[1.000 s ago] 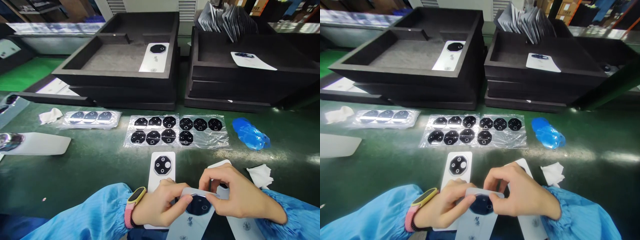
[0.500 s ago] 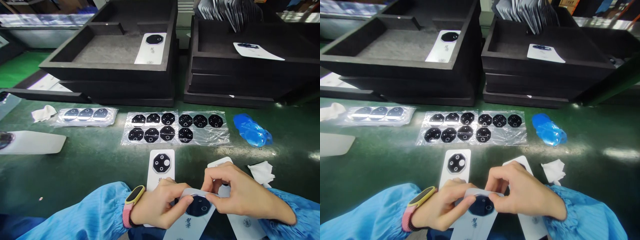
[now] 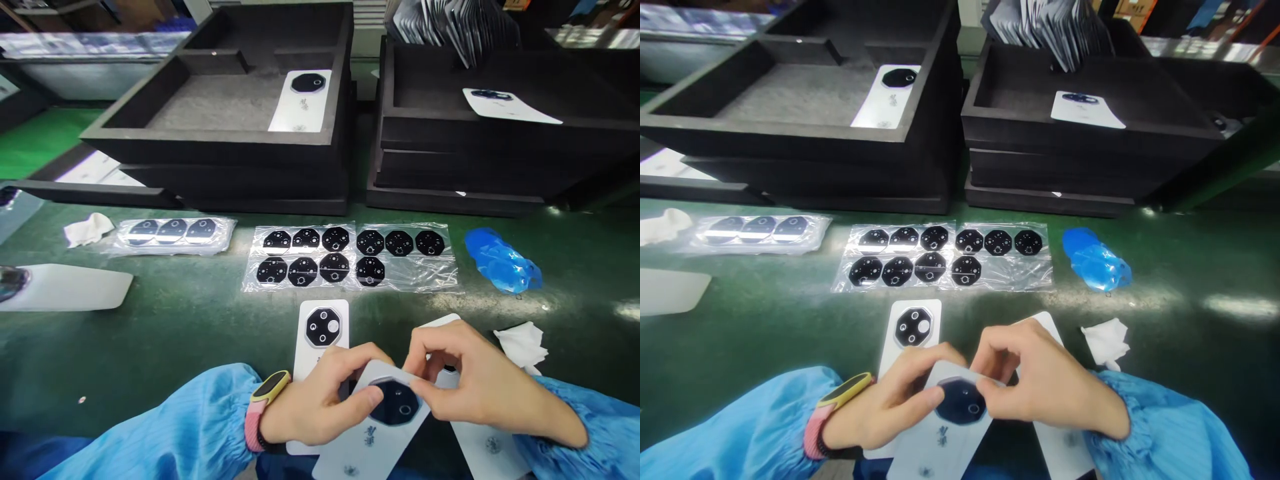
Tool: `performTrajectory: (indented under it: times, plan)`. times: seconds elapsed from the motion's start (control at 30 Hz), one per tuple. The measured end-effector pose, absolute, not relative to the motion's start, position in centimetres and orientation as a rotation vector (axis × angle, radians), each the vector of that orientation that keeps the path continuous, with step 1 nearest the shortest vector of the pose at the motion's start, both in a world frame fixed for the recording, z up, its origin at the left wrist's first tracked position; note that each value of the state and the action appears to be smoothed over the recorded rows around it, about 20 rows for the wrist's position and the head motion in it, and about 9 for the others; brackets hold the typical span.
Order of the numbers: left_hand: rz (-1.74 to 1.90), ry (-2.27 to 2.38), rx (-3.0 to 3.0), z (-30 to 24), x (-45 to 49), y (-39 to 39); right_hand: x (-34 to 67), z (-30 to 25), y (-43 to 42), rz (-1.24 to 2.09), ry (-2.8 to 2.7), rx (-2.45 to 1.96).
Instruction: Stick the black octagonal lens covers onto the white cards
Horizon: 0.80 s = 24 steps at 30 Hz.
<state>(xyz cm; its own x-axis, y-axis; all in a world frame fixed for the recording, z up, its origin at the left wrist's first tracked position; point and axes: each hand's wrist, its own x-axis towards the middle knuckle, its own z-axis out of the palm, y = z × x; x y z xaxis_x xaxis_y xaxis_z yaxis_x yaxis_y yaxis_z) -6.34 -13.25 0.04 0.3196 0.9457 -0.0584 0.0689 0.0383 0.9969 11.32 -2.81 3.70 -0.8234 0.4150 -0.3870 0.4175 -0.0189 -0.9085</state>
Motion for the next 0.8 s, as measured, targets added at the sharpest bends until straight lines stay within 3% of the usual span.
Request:
performTrajectory:
  times: [0.8]
  plan:
    - [0.902, 1.098, 1.38, 0.42, -5.81, -12.99, 11.29, 3.31, -3.73, -1.861, 2.262, 0.926]
